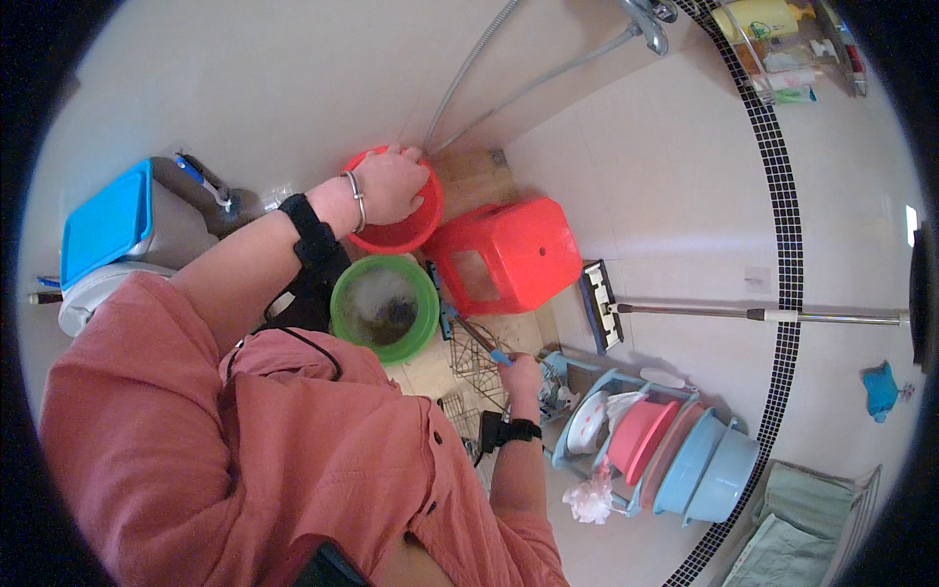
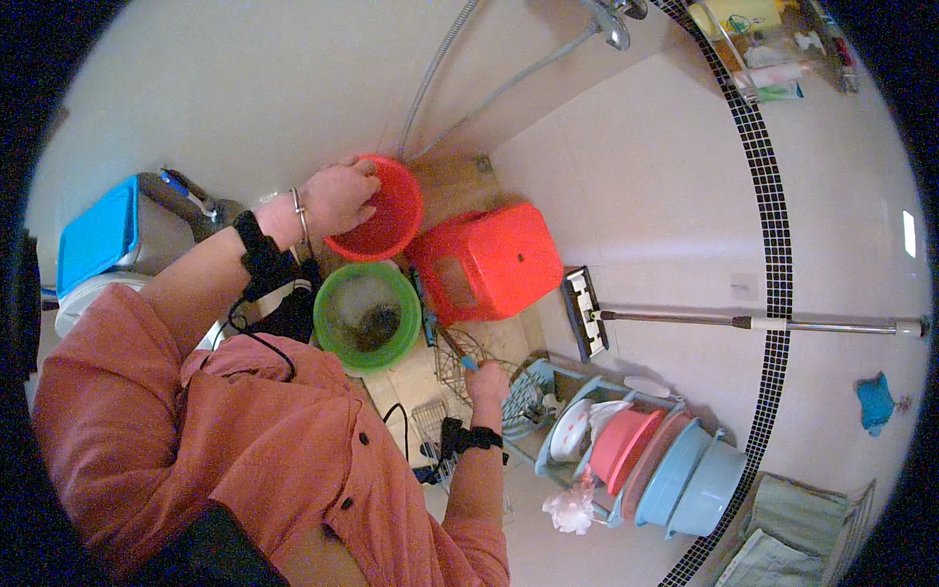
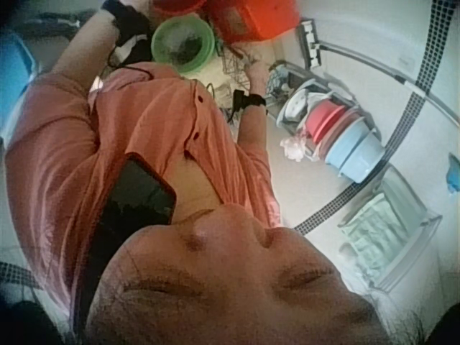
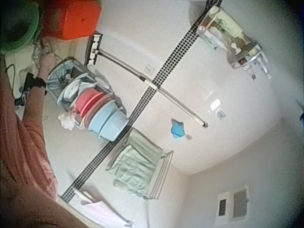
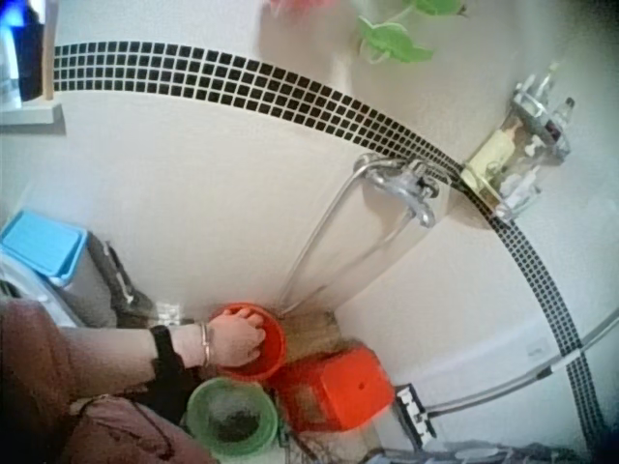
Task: The person scrubs the tiled wall and floor of a bathroom using a long-handled brush. They repeatedly dip the brush into a red bucket and scrub the same areas near a red stool and a green basin.
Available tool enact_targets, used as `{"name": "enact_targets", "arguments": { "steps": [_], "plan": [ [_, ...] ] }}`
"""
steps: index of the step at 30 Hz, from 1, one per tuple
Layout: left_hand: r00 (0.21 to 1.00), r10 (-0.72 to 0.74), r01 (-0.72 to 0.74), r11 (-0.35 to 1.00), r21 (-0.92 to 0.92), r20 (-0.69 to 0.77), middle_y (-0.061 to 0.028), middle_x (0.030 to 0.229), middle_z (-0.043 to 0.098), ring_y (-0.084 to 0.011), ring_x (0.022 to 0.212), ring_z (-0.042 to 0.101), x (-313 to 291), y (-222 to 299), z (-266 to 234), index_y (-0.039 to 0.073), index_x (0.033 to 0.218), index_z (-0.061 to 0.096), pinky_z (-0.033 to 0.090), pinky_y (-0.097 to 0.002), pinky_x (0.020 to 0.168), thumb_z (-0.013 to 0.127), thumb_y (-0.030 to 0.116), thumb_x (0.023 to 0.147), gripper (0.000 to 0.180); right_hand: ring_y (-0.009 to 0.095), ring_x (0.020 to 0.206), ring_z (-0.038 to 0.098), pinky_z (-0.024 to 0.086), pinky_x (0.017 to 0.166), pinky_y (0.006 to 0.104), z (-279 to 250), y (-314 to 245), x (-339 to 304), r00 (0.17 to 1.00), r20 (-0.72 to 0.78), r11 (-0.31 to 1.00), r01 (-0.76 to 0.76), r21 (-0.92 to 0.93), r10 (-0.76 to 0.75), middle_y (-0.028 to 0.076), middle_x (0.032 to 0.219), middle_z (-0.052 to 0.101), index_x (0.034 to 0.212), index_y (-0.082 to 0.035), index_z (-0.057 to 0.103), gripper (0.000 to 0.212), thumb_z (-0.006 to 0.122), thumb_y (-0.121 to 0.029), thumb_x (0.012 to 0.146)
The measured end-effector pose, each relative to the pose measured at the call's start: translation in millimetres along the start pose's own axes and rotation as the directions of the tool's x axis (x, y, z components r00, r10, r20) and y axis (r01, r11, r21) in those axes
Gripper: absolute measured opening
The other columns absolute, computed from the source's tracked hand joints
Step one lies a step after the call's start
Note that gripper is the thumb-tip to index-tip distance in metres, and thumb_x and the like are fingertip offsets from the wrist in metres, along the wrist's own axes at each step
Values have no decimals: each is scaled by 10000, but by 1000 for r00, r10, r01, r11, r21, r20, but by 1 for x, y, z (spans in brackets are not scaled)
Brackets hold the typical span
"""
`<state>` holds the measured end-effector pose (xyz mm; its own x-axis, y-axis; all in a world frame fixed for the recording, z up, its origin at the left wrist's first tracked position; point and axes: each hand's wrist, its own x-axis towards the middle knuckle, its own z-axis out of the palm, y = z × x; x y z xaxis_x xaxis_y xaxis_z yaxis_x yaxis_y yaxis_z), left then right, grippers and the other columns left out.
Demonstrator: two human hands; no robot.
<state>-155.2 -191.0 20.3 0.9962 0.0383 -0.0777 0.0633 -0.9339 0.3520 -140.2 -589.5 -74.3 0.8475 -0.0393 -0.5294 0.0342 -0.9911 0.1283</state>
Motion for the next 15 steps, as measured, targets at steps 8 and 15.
{"name": "enact_targets", "arguments": {
  "steps": [8, 15],
  "plan": [
    [975, 55, -6, 975, 221, -217, -126, 1171, 488, -352, 1201, 389, 33, -19, -79, 55, 1038, 554, 362, -499, 944, 588, 160, 752, 307, 338, 893, 607, 492, 759, 434, 41, 73, -18, 987, -11, 985, 160, 64, -160, 170, 986, 627, 1057, -132, 621, 357, 613, -275, 731],
    [845, 166, 80, 901, 427, -508, -114, 1206, 470, -339, 1245, 337, 54, -44, -141, 56, 1028, 568, 321, -466, 992, 593, 135, 728, 311, 326, 829, 626, 504, 705, 454, 53, 54, -48, 993, 49, 992, 107, -62, -104, 140, 907, 641, 1043, -165, 620, 315, 582, -249, 742]
  ]
}}
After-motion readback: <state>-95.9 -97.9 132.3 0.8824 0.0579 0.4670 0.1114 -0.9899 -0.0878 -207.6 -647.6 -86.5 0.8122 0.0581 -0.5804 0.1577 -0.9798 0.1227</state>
